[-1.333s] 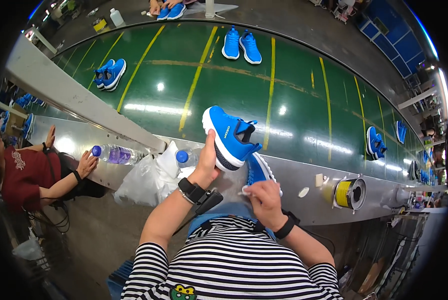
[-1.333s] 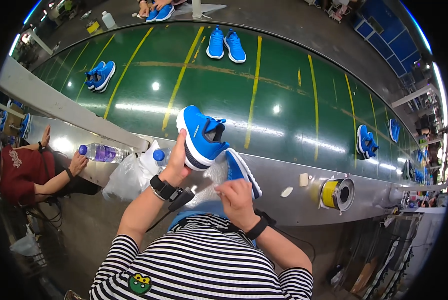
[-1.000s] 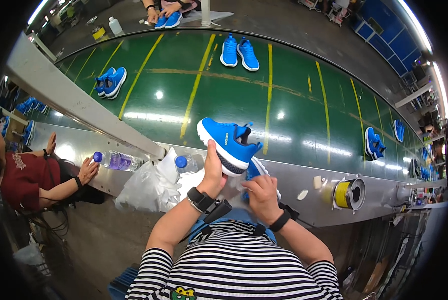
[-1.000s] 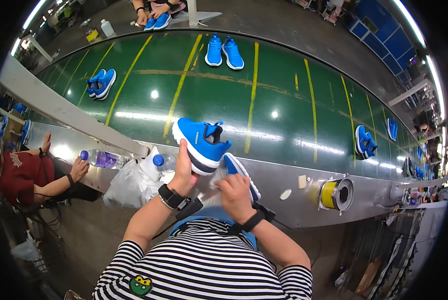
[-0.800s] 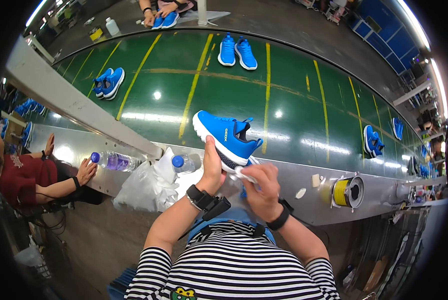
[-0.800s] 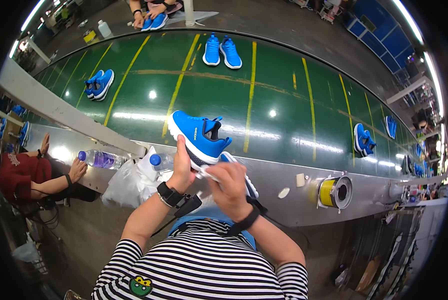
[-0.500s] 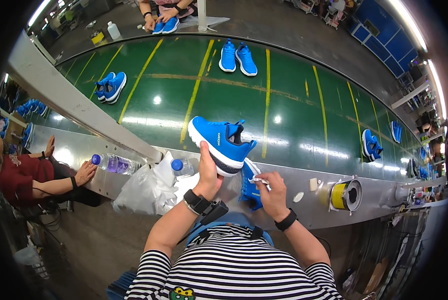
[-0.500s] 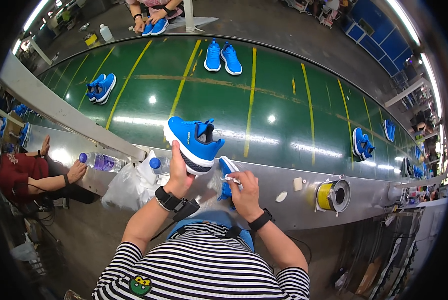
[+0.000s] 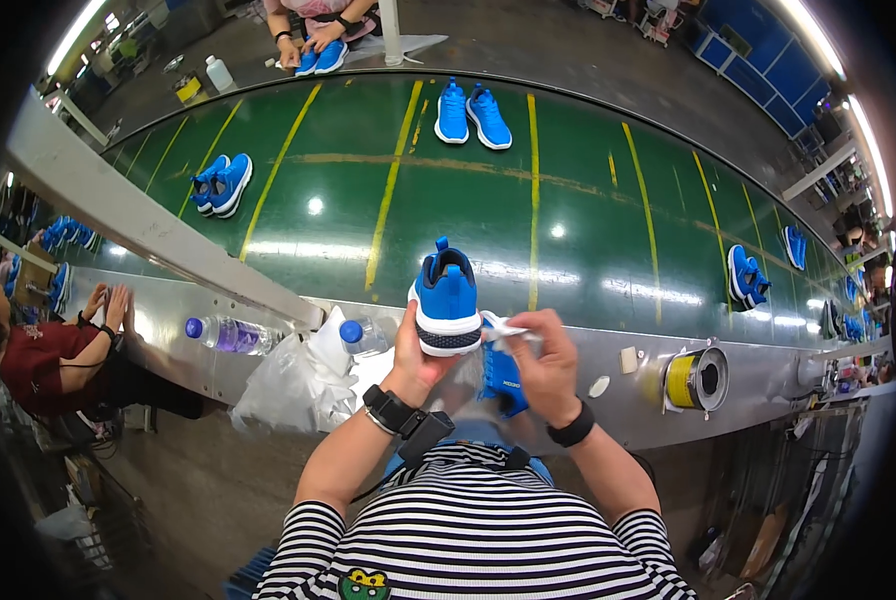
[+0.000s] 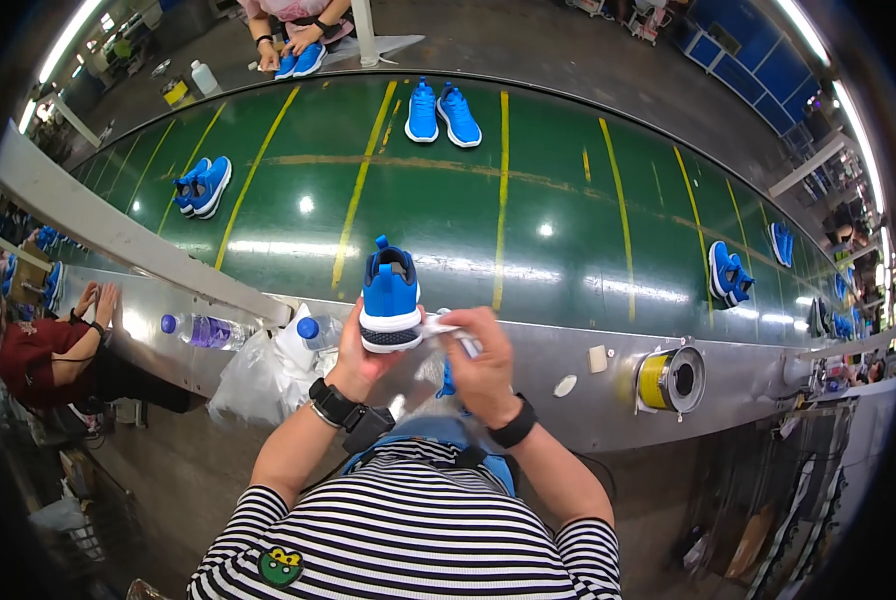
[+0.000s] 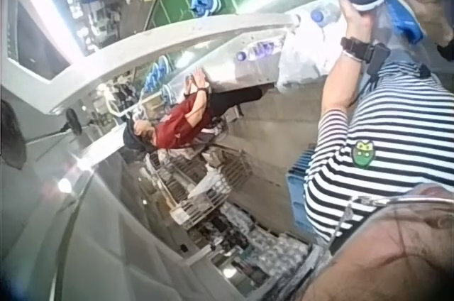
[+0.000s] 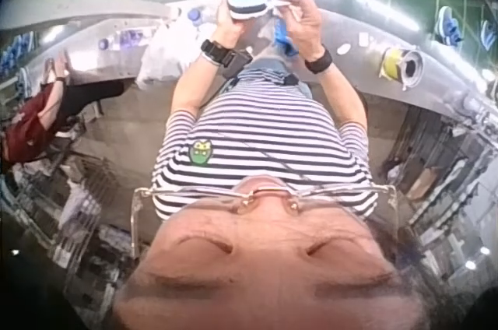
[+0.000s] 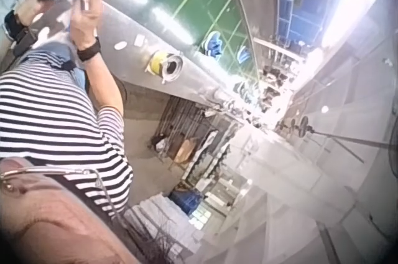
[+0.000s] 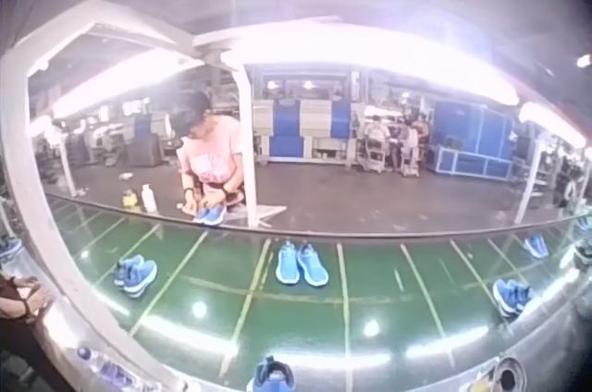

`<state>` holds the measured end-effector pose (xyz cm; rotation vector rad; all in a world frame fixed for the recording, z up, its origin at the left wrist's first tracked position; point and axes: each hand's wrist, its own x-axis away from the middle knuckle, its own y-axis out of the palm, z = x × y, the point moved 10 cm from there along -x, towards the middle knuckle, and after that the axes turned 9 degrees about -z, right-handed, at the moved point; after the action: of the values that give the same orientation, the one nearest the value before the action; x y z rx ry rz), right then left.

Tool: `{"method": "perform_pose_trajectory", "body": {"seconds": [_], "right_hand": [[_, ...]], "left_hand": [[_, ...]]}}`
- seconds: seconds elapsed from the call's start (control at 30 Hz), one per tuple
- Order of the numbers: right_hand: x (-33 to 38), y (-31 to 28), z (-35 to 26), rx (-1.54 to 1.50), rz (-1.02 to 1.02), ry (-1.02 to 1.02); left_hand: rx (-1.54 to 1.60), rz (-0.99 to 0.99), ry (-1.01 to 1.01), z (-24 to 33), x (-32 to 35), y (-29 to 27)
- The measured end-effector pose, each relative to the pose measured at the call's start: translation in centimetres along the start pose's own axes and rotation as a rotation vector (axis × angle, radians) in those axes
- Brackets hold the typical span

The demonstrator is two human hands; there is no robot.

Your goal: The recorder wipes down and inspects blue shoes on a conveyor belt.

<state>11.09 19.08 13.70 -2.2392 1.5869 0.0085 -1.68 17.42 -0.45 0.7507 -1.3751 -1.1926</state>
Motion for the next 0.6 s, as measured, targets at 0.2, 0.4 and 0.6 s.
{"method": "perform_pose_trajectory", "body": {"seconds": [0.2,0.4,0.6], "right_hand": [[-0.9,-1.5,5.2,0.149,0.019,0.097],[0.1,1.6,0.4,-0.034,-0.087,-0.028],[-0.1,-4.6,8.9,0.083,0.159,0.207]], "left_hand": [[0.091,-0.158,-0.1,-1.7,1.1,1.8],[-0.011,-0.064,-0.03,-1.8,2.0,-0.8],[0.295,-0.319,-0.271,-4.4,4.9,1.3]]}}
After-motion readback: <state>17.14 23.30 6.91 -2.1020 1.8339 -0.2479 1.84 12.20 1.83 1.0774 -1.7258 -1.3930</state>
